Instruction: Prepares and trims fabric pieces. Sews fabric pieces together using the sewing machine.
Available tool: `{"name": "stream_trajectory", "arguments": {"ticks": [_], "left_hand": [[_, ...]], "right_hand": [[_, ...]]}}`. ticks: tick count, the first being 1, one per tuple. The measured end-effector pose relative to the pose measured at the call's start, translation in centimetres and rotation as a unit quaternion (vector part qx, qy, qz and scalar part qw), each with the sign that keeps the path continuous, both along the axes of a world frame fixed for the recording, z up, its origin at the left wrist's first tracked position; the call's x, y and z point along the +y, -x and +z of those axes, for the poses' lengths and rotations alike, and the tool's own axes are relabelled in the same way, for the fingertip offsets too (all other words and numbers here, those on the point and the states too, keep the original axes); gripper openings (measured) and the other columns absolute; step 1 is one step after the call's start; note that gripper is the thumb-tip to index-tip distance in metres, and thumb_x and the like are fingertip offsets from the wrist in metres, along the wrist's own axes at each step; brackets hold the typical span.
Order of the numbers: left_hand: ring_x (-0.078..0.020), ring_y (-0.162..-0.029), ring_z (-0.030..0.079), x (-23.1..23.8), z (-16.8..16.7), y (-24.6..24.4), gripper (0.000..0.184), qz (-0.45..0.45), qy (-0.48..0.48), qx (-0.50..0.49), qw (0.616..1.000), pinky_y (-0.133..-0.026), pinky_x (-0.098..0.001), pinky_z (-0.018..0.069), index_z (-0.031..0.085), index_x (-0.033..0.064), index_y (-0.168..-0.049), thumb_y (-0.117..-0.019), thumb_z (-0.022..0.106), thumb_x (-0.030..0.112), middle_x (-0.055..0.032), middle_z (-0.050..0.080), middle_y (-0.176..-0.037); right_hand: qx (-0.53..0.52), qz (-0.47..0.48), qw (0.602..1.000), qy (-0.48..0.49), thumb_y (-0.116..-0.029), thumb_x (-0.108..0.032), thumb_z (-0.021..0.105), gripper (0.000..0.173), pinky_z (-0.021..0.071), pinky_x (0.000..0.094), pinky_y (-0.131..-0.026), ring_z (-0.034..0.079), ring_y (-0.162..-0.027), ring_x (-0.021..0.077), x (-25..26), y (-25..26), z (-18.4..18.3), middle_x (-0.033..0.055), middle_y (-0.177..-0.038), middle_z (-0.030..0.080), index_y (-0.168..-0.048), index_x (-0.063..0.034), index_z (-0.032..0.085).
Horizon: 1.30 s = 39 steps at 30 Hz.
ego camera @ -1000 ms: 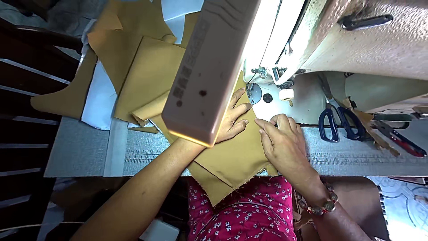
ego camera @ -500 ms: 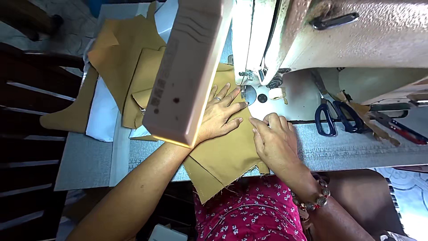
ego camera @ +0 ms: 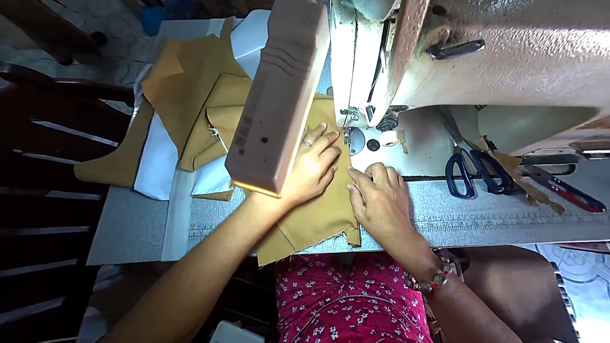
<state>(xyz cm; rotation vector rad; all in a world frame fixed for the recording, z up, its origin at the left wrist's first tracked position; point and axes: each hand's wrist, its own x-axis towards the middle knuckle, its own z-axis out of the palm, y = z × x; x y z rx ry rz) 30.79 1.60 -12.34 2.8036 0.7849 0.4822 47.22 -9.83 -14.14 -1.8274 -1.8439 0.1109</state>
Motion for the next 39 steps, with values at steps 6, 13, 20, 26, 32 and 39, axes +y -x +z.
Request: {"name": "stream_trajectory", "arguments": {"ticks": [6,13,20,26,32,39], "left_hand": [[-0.0462,-0.141,0.046,-4.4,-1.0,-1.0,0.043,0.095,0.084,-0.032,0.991,-0.112,-0.0709,0.0291,0.067,0.0093,-0.135,-0.1054,0.042,0.027,-0.0166,0.057,-0.147],[-0.0455,-0.144,0.043,-4.9,-1.8,-1.0,0.041,0.103,0.071,-0.045,0.991,-0.112,-0.0748,0.0222,0.066,0.0079,-0.135,-0.1042,0.044,0.023,-0.0162,0.056,-0.149],[-0.0469,-0.131,0.053,-4.0,-1.2,-1.4,0.046,0.089,0.024,-0.011,0.996,-0.106,-0.0658,0.0346,0.064,0.0110,-0.139,-0.1015,0.042,0.024,-0.0193,0.062,-0.138],[-0.0443,-0.132,0.052,-3.6,-1.6,-1.2,0.045,0.099,0.015,-0.009,0.995,-0.107,-0.0603,0.0363,0.066,0.0103,-0.137,-0.1043,0.040,0.027,-0.0182,0.062,-0.139],[-0.0462,-0.136,0.049,-4.3,-2.2,-1.4,0.043,0.117,0.023,-0.040,0.992,-0.111,-0.0625,0.0333,0.068,0.0080,-0.134,-0.1029,0.042,0.024,-0.0194,0.061,-0.141],[-0.0436,-0.137,0.050,-3.6,-2.2,-1.4,0.043,0.113,0.023,-0.037,0.993,-0.112,-0.0616,0.0321,0.068,0.0074,-0.133,-0.1032,0.042,0.025,-0.0177,0.060,-0.143]], "right_hand": [[0.022,0.015,1.000,-0.011,-0.0953,-0.023,0.061,0.032,0.0475,0.0451,-0.075,0.060,-0.091,0.0323,-0.9,-0.2,-0.3,0.0130,-0.097,0.063,-0.121,-0.0088,0.076],[0.000,0.018,1.000,-0.025,-0.0971,-0.028,0.059,0.033,0.0467,0.0465,-0.075,0.061,-0.092,0.0332,-1.8,-0.3,-0.5,0.0133,-0.099,0.065,-0.120,-0.0114,0.076],[-0.016,0.016,0.999,-0.033,-0.0975,-0.028,0.056,0.035,0.0458,0.0443,-0.073,0.061,-0.089,0.0317,-1.7,-0.3,-0.7,0.0120,-0.098,0.064,-0.120,-0.0115,0.077],[-0.021,0.013,0.999,-0.034,-0.0979,-0.029,0.056,0.035,0.0461,0.0448,-0.073,0.061,-0.090,0.0324,-1.7,-0.3,-0.7,0.0131,-0.098,0.065,-0.120,-0.0120,0.077],[-0.036,0.015,0.999,-0.029,-0.0992,-0.030,0.054,0.036,0.0459,0.0443,-0.073,0.061,-0.090,0.0322,-1.7,-0.4,-0.6,0.0129,-0.097,0.065,-0.121,-0.0136,0.077],[-0.038,0.022,0.999,-0.025,-0.0975,-0.031,0.057,0.034,0.0463,0.0445,-0.072,0.061,-0.088,0.0325,-0.8,-0.7,-0.2,0.0130,-0.095,0.064,-0.117,-0.0122,0.078]]}}
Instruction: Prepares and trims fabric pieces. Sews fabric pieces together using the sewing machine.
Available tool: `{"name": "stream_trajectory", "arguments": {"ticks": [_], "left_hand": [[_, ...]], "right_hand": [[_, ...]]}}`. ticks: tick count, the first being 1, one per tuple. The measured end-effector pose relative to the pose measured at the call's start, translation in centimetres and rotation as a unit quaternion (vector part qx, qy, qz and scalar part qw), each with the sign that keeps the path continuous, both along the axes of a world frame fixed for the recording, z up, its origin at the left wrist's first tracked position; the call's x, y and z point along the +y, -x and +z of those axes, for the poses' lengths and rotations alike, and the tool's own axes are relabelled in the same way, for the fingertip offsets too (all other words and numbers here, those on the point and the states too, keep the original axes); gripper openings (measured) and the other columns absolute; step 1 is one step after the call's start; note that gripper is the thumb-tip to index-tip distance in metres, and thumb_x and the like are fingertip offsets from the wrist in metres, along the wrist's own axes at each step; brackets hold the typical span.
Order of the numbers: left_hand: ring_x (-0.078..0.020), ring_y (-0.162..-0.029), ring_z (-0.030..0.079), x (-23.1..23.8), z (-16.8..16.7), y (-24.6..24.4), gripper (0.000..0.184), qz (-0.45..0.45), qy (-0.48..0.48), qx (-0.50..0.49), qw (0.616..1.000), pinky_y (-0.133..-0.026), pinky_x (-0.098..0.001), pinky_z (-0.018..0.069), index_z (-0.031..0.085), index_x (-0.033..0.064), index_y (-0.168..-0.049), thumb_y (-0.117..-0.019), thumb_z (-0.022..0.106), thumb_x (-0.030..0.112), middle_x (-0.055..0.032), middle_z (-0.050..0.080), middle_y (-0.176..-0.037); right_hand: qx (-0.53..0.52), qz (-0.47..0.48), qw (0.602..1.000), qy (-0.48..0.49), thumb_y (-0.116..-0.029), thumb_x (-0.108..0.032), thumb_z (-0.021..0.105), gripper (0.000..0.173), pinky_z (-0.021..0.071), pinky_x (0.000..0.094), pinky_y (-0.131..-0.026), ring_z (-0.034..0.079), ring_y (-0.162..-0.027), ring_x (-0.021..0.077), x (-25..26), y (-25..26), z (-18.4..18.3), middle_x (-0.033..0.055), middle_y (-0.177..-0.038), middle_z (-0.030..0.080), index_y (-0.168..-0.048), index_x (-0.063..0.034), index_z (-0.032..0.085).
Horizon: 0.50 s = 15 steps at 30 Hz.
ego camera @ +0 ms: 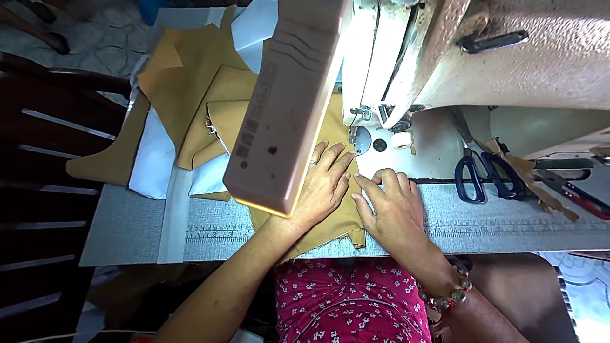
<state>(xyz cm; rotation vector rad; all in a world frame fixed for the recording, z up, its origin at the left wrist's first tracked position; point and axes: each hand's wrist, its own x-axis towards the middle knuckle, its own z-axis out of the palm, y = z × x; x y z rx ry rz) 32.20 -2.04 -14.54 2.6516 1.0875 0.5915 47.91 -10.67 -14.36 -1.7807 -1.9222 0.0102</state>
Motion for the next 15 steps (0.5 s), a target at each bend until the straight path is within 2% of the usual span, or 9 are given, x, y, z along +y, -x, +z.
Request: {"name": "stream_trajectory", "arguments": {"ticks": [6,11,13,14,15], "left_hand": [[-0.0390,-0.137,0.051,1.6,0.3,-0.1,0.040,-0.004,0.004,0.003,1.000,-0.112,-0.0588,0.0331,0.066,0.0026,-0.126,-0.1025,0.042,0.024,-0.0165,0.059,-0.144],[-0.0376,-0.140,0.049,2.0,-0.3,0.3,0.047,0.006,0.005,0.036,0.999,-0.114,-0.0639,0.0313,0.065,0.0064,-0.133,-0.1048,0.038,0.032,-0.0130,0.058,-0.147],[-0.0402,-0.146,0.042,0.3,0.9,0.0,0.044,0.024,0.027,0.077,0.996,-0.117,-0.0699,0.0242,0.061,0.0045,-0.138,-0.1058,0.042,0.026,-0.0145,0.052,-0.153],[-0.0414,-0.147,0.040,-0.7,1.4,-0.1,0.040,0.028,0.038,0.073,0.996,-0.117,-0.0709,0.0235,0.060,0.0027,-0.138,-0.1035,0.048,0.020,-0.0165,0.051,-0.153],[-0.0419,-0.145,0.043,-1.8,1.7,-0.2,0.039,0.032,0.045,0.061,0.997,-0.115,-0.0709,0.0269,0.061,0.0015,-0.137,-0.1005,0.052,0.014,-0.0185,0.053,-0.151]], "right_hand": [[-0.003,0.005,1.000,0.031,-0.0958,-0.029,0.063,0.032,0.0469,0.0470,-0.075,0.062,-0.092,0.0343,1.5,-0.1,0.7,0.0140,-0.096,0.064,-0.119,-0.0115,0.077],[-0.001,0.011,0.999,0.037,-0.0960,-0.030,0.064,0.033,0.0465,0.0471,-0.076,0.060,-0.093,0.0344,2.0,-0.2,0.7,0.0144,-0.099,0.063,-0.120,-0.0116,0.076],[0.038,0.026,0.998,0.032,-0.0965,-0.031,0.064,0.034,0.0473,0.0472,-0.078,0.060,-0.094,0.0332,1.6,-0.7,0.5,0.0135,-0.100,0.063,-0.122,-0.0116,0.075],[0.075,0.035,0.996,0.025,-0.0967,-0.030,0.063,0.034,0.0480,0.0459,-0.079,0.060,-0.094,0.0312,1.1,-0.9,0.4,0.0125,-0.101,0.063,-0.122,-0.0109,0.075],[0.122,0.040,0.992,0.019,-0.0967,-0.028,0.063,0.034,0.0492,0.0429,-0.080,0.060,-0.095,0.0280,0.3,-1.1,0.5,0.0115,-0.102,0.064,-0.123,-0.0096,0.074]]}}
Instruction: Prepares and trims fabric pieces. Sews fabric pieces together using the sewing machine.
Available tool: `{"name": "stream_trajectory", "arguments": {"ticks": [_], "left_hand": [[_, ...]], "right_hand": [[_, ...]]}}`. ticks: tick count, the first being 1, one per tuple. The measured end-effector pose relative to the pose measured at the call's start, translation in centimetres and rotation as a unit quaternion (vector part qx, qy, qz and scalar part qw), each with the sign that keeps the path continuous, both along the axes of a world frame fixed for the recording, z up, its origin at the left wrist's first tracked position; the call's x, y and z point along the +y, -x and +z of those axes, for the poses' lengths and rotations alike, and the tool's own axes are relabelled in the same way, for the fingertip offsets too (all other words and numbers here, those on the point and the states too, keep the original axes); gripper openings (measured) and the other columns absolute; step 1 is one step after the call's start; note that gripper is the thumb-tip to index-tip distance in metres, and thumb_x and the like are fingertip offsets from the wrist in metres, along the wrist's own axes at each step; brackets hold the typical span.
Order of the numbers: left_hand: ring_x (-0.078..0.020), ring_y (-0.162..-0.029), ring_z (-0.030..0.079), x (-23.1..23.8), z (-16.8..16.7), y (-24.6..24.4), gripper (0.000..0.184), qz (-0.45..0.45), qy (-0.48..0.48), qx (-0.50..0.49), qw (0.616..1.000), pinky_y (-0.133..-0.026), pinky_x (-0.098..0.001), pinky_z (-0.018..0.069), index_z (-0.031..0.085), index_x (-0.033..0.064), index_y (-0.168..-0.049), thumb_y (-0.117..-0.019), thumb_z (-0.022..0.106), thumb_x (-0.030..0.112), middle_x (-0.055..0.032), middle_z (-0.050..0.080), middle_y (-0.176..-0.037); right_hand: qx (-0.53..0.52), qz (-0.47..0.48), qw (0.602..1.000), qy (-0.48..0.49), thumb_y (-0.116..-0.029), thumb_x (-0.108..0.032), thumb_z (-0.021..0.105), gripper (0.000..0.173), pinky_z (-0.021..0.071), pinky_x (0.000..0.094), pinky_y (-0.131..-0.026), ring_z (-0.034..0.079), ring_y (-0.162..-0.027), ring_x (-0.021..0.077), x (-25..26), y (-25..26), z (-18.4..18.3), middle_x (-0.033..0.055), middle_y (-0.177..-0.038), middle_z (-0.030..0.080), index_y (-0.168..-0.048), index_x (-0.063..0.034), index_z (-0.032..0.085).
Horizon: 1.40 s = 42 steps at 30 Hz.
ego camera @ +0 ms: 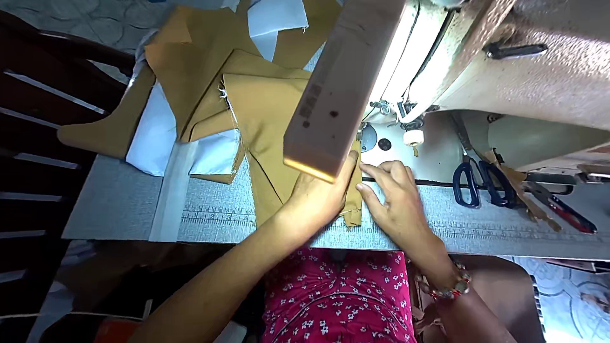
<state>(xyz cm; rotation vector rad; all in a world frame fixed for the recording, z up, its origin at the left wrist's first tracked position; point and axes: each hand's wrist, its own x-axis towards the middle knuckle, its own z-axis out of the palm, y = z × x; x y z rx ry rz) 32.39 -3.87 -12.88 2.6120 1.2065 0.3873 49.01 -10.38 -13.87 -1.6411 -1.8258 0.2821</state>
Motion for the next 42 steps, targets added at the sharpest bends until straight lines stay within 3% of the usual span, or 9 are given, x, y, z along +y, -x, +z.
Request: {"name": "stream_trajectory", "arguments": {"ticks": [3,5,7,13,17,23,27,32,42], "left_hand": [[-0.0440,-0.141,0.047,-2.3,-0.5,0.6,0.041,0.006,0.036,-0.041,0.998,-0.113,-0.0703,0.0308,0.060,0.0000,-0.138,-0.0997,0.050,0.010,-0.0216,0.055,-0.148],[-0.0437,-0.144,0.044,-2.6,-1.1,1.0,0.041,0.005,0.041,-0.076,0.996,-0.115,-0.0703,0.0267,0.060,-0.0002,-0.138,-0.1015,0.046,0.011,-0.0204,0.054,-0.150],[-0.0421,-0.147,0.041,-2.6,-1.0,1.1,0.040,0.007,0.049,-0.088,0.995,-0.118,-0.0681,0.0235,0.061,-0.0003,-0.137,-0.1030,0.045,0.012,-0.0189,0.051,-0.153],[-0.0397,-0.150,0.035,-2.6,-0.7,0.9,0.041,0.016,0.067,-0.090,0.994,-0.121,-0.0653,0.0186,0.059,0.0004,-0.140,-0.1055,0.042,0.016,-0.0175,0.048,-0.156],[-0.0398,-0.150,0.036,-2.6,-0.8,1.0,0.041,0.016,0.064,-0.106,0.992,-0.122,-0.0642,0.0183,0.058,0.0000,-0.140,-0.1064,0.041,0.016,-0.0179,0.048,-0.155],[-0.0389,-0.151,0.033,-2.6,-0.5,1.0,0.042,0.019,0.077,-0.109,0.991,-0.123,-0.0632,0.0158,0.056,0.0005,-0.143,-0.1072,0.040,0.017,-0.0176,0.047,-0.157],[-0.0384,-0.152,0.032,-2.6,-0.3,1.1,0.043,0.019,0.088,-0.114,0.989,-0.123,-0.0630,0.0148,0.056,0.0012,-0.144,-0.1074,0.039,0.017,-0.0169,0.046,-0.157],[-0.0371,-0.154,0.029,-2.6,0.1,1.1,0.044,0.019,0.106,-0.119,0.987,-0.123,-0.0635,0.0125,0.055,0.0030,-0.145,-0.1084,0.037,0.020,-0.0156,0.045,-0.159],[-0.0396,-0.152,0.030,-2.8,-0.8,1.0,0.044,-0.007,0.054,-0.124,0.991,-0.120,-0.0685,0.0140,0.056,0.0064,-0.144,-0.1070,0.039,0.021,-0.0141,0.045,-0.159]], "right_hand": [[0.090,0.002,0.996,0.026,-0.0924,-0.032,0.066,0.044,0.0524,0.0317,-0.077,0.063,-0.095,0.0176,-3.3,0.6,0.4,0.0090,-0.108,0.068,-0.129,-0.0075,0.068],[0.071,0.004,0.997,0.030,-0.0886,-0.037,0.070,0.055,0.0512,0.0402,-0.080,0.062,-0.095,0.0223,-4.6,1.6,0.1,0.0108,-0.108,0.066,-0.133,-0.0050,0.062],[0.019,-0.009,1.000,-0.015,-0.0865,-0.031,0.070,0.053,0.0505,0.0457,-0.077,0.063,-0.092,0.0292,-4.6,2.6,-0.7,0.0144,-0.105,0.066,-0.131,-0.0027,0.063],[-0.013,-0.018,0.998,-0.056,-0.0889,-0.013,0.059,0.040,0.0526,0.0404,-0.072,0.065,-0.088,0.0291,-3.8,3.1,-0.7,0.0145,-0.099,0.068,-0.127,-0.0004,0.064],[-0.006,-0.022,0.998,-0.052,-0.0919,-0.011,0.057,0.037,0.0531,0.0351,-0.070,0.066,-0.082,0.0244,-4.5,3.0,-0.2,0.0129,-0.095,0.070,-0.126,-0.0005,0.066],[-0.041,-0.041,0.996,-0.065,-0.0921,-0.015,0.061,0.041,0.0501,0.0397,-0.069,0.064,-0.083,0.0292,-4.6,3.3,-0.6,0.0142,-0.095,0.068,-0.130,-0.0009,0.067],[-0.011,-0.042,0.998,-0.051,-0.0902,-0.011,0.057,0.045,0.0515,0.0361,-0.068,0.063,-0.080,0.0250,-4.9,3.0,-0.2,0.0126,-0.092,0.067,-0.133,-0.0009,0.064],[-0.005,-0.054,0.997,-0.059,-0.0963,-0.026,0.060,0.044,0.0491,0.0371,-0.070,0.062,-0.079,0.0251,-5.3,3.1,-0.3,0.0125,-0.091,0.068,-0.131,0.0007,0.065],[-0.061,-0.092,0.991,-0.072,-0.0917,-0.004,0.060,0.045,0.0489,0.0388,-0.063,0.063,-0.076,0.0301,-3.6,3.9,-0.7,0.0155,-0.090,0.067,-0.136,-0.0009,0.062]]}}
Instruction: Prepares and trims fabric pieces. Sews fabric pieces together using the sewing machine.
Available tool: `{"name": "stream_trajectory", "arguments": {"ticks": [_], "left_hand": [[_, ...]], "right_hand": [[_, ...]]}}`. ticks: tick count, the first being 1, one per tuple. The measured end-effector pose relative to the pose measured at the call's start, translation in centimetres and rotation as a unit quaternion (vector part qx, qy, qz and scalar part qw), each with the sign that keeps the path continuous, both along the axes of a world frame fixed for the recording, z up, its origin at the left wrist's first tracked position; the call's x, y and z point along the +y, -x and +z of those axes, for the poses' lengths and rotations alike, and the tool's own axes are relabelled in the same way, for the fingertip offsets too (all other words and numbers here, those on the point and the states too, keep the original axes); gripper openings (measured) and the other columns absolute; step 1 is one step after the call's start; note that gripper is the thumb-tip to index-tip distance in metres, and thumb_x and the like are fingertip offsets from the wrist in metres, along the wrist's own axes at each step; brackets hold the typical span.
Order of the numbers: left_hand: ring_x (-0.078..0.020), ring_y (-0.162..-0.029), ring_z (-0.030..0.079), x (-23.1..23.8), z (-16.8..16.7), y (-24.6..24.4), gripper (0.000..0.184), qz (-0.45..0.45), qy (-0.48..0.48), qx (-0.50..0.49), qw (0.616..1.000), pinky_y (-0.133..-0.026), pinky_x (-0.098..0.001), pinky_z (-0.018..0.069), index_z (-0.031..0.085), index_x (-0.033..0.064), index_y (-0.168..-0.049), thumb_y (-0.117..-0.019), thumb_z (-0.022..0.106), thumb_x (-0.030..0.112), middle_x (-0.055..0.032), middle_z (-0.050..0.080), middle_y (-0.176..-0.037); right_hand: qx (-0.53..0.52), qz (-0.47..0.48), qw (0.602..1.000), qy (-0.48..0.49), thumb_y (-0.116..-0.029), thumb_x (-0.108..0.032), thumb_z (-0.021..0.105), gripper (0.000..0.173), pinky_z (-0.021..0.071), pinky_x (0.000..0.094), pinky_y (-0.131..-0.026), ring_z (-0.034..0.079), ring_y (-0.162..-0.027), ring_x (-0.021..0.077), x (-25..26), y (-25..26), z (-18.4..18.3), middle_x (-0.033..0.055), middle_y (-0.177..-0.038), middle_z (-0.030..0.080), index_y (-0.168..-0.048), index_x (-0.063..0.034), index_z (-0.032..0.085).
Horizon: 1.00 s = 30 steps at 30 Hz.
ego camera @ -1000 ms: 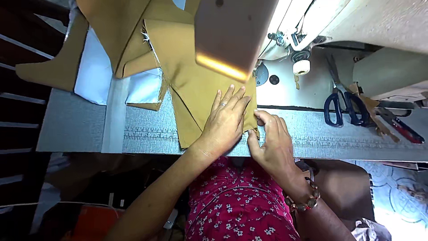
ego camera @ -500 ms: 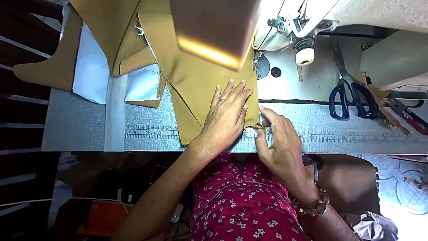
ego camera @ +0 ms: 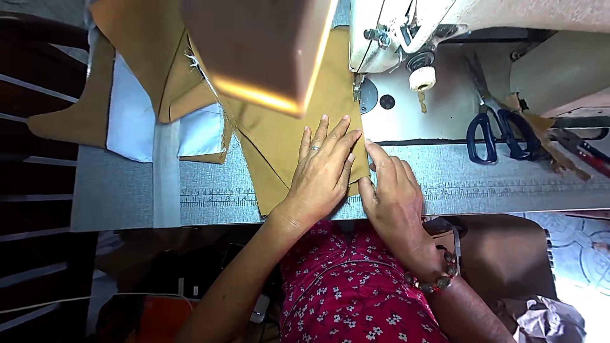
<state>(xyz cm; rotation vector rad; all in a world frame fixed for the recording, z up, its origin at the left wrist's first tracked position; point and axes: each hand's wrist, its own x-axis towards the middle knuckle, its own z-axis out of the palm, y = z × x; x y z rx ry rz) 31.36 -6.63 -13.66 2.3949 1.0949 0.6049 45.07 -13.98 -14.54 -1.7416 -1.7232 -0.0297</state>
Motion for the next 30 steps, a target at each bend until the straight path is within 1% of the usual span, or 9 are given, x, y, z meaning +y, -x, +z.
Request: {"name": "stream_trajectory", "arguments": {"ticks": [3,6,11,14,17,20,23,26,30], "left_hand": [[-0.0412,-0.145,0.043,0.0,-0.7,0.9,0.036,-0.061,-0.053,-0.060,0.995,-0.118,-0.0667,0.0248,0.068,0.0026,-0.129,-0.1036,0.045,0.014,-0.0160,0.057,-0.148],[-0.0366,-0.135,0.056,-0.1,-1.0,2.0,0.035,-0.127,-0.081,-0.082,0.985,-0.116,-0.0585,0.0342,0.070,-0.0007,-0.123,-0.1011,0.045,0.011,-0.0169,0.066,-0.136],[-0.0360,-0.135,0.055,-0.3,-1.0,2.8,0.044,-0.158,-0.098,-0.047,0.981,-0.114,-0.0604,0.0366,0.068,0.0006,-0.126,-0.0915,0.053,0.024,-0.0184,0.065,-0.136],[-0.0361,-0.127,0.062,-0.6,-1.0,2.2,0.034,-0.118,-0.140,-0.050,0.982,-0.110,-0.0581,0.0438,0.071,0.0014,-0.120,-0.0937,0.065,0.023,-0.0180,0.069,-0.128],[-0.0296,-0.111,0.072,-0.8,-1.1,1.3,0.015,-0.039,-0.158,-0.144,0.976,-0.104,-0.0473,0.0522,0.075,-0.0009,-0.103,-0.0945,0.063,0.004,-0.0168,0.076,-0.110],[-0.0236,-0.109,0.073,-1.0,-0.9,0.8,0.013,0.017,-0.091,-0.273,0.958,-0.104,-0.0377,0.0544,0.073,-0.0077,-0.099,-0.0914,0.063,-0.002,-0.0181,0.076,-0.104],[-0.0198,-0.109,0.073,-1.1,-0.9,0.5,0.012,0.055,-0.063,-0.335,0.938,-0.100,-0.0331,0.0575,0.072,-0.0087,-0.099,-0.0884,0.067,-0.005,-0.0157,0.076,-0.103],[-0.0210,-0.108,0.073,-1.1,-1.2,0.6,0.011,0.057,-0.085,-0.317,0.943,-0.102,-0.0362,0.0562,0.073,-0.0068,-0.098,-0.0892,0.067,-0.002,-0.0150,0.077,-0.102],[-0.0298,-0.113,0.072,-1.3,-1.0,1.0,0.014,0.021,-0.195,-0.156,0.968,-0.106,-0.0487,0.0505,0.076,0.0006,-0.098,-0.0939,0.063,0.004,-0.0145,0.077,-0.105]], "right_hand": [[0.067,0.008,0.998,0.009,-0.0903,0.000,0.057,0.048,0.0529,0.0345,-0.057,0.065,-0.064,0.0227,0.3,-0.3,0.5,0.0120,-0.080,0.069,-0.138,0.0010,0.059],[0.198,0.017,0.979,0.047,-0.0885,0.001,0.056,0.050,0.0469,0.0230,-0.049,0.056,-0.052,0.0090,0.1,-0.4,1.2,0.0041,-0.071,0.064,-0.138,-0.0014,0.058],[0.540,0.046,0.827,0.149,-0.0929,0.006,0.060,0.041,0.0567,0.0194,-0.052,0.064,-0.053,0.0057,-0.1,-0.4,2.3,0.0001,-0.068,0.065,-0.132,-0.0053,0.052],[0.594,0.054,0.790,0.142,-0.0922,0.007,0.061,0.039,0.0569,0.0199,-0.052,0.065,-0.052,0.0073,-0.3,0.1,2.5,0.0006,-0.066,0.065,-0.127,-0.0065,0.050],[0.566,0.094,0.812,0.105,-0.0916,0.005,0.064,0.039,0.0569,0.0182,-0.054,0.065,-0.055,0.0047,-0.3,0.4,2.5,-0.0015,-0.068,0.065,-0.126,-0.0064,0.052],[0.445,0.113,0.888,-0.018,-0.0944,-0.007,0.067,0.029,0.0548,0.0142,-0.060,0.063,-0.064,-0.0021,0.3,-0.5,1.5,-0.0053,-0.076,0.065,-0.121,0.0003,0.059],[0.311,0.106,0.938,-0.108,-0.0939,-0.006,0.068,0.015,0.0547,0.0135,-0.076,0.065,-0.083,0.0019,1.5,-1.6,0.8,0.0050,-0.091,0.069,-0.105,0.0032,0.073],[0.213,0.140,0.956,-0.143,-0.0918,-0.008,0.071,0.015,0.0532,0.0206,-0.086,0.066,-0.094,0.0128,2.2,-1.9,0.7,0.0109,-0.096,0.071,-0.104,-0.0003,0.077],[0.078,0.159,0.975,-0.132,-0.0929,-0.009,0.067,0.015,0.0531,0.0324,-0.087,0.067,-0.097,0.0236,1.6,-3.1,0.4,0.0128,-0.099,0.073,-0.101,-0.0063,0.080]]}}
